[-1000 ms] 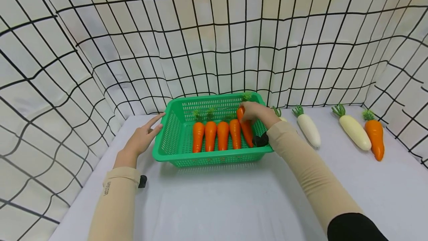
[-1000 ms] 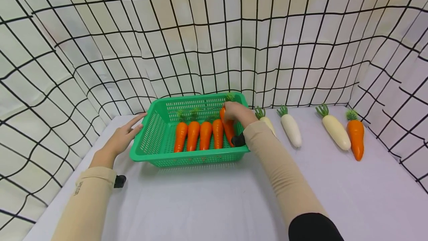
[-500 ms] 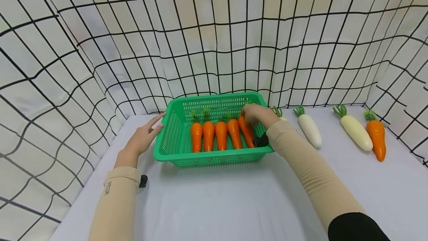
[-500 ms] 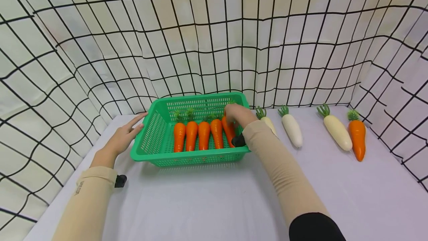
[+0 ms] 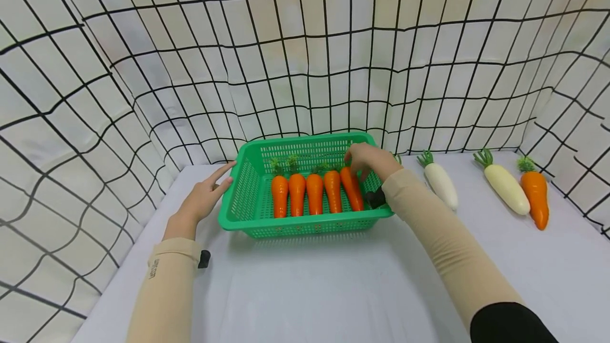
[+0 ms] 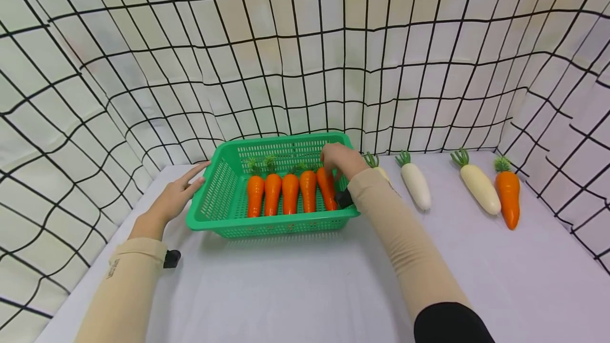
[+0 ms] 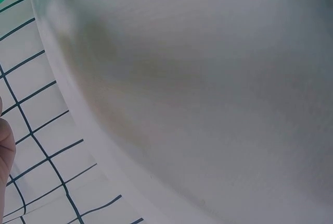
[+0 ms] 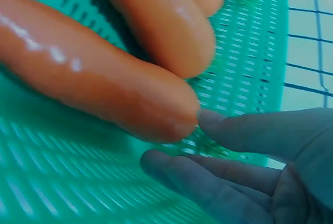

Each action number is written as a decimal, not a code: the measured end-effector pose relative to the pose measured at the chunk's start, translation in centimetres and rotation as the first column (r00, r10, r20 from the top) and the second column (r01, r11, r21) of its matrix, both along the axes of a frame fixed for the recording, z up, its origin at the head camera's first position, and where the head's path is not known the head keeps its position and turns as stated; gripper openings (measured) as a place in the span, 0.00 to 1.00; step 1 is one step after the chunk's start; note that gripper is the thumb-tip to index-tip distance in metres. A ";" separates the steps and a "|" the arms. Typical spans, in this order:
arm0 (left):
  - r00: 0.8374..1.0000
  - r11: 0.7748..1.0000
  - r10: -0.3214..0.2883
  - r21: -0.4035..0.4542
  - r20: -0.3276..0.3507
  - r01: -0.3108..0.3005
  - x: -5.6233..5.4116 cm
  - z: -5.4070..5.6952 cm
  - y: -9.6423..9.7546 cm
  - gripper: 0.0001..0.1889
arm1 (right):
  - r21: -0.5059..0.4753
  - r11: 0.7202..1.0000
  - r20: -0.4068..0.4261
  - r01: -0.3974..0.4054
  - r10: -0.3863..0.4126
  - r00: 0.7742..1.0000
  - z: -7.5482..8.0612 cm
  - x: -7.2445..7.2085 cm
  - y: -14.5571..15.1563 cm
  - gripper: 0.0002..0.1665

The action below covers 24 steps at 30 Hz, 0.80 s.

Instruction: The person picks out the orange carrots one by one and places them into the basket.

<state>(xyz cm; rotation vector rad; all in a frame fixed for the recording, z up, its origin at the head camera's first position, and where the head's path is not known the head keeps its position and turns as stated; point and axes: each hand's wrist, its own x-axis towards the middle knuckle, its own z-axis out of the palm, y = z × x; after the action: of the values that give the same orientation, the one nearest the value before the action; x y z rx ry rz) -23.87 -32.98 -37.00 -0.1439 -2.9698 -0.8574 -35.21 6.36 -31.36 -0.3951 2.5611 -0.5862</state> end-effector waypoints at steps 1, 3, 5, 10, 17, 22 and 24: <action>1.000 1.000 0.001 0.001 0.000 -0.001 0.0 0.0 0.0 0.34 | -0.004 1.000 -0.001 -0.001 0.001 1.000 0.3 0.0 0.2 0.33; 1.000 1.000 0.003 0.001 0.000 -0.003 0.0 -0.1 0.0 0.34 | -0.014 1.000 -0.007 -0.010 0.010 1.000 0.9 0.0 0.6 0.33; 1.000 1.000 0.005 0.000 0.000 -0.005 0.0 -0.1 0.1 0.34 | -0.021 0.999 -0.026 -0.040 0.040 0.999 1.8 0.1 1.1 0.33; 1.000 1.000 0.005 -0.002 0.007 -0.005 0.1 -0.2 0.2 0.35 | -0.112 0.989 -0.091 -0.101 0.091 0.992 3.6 0.6 3.1 0.31; 1.000 1.000 -0.002 -0.008 0.006 0.002 0.3 0.1 0.2 0.34 | -0.168 0.976 -0.259 -0.142 0.096 0.961 4.9 2.4 6.7 0.28; 1.000 1.000 -0.005 -0.014 0.004 0.005 0.1 0.1 0.1 0.35 | -0.111 0.986 -0.378 -0.126 0.076 0.923 5.0 4.4 9.8 0.27; 1.000 1.000 -0.006 -0.016 0.003 0.006 -0.1 0.1 0.1 0.35 | -0.105 0.988 -0.404 -0.111 0.060 0.913 4.7 4.9 11.1 0.26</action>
<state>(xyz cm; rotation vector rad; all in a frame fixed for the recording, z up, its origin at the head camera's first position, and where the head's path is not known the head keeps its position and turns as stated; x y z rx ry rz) -23.94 -32.89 -36.90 -0.1530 -2.9811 -0.8350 -30.31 17.50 -26.64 -0.7360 2.8814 -0.6969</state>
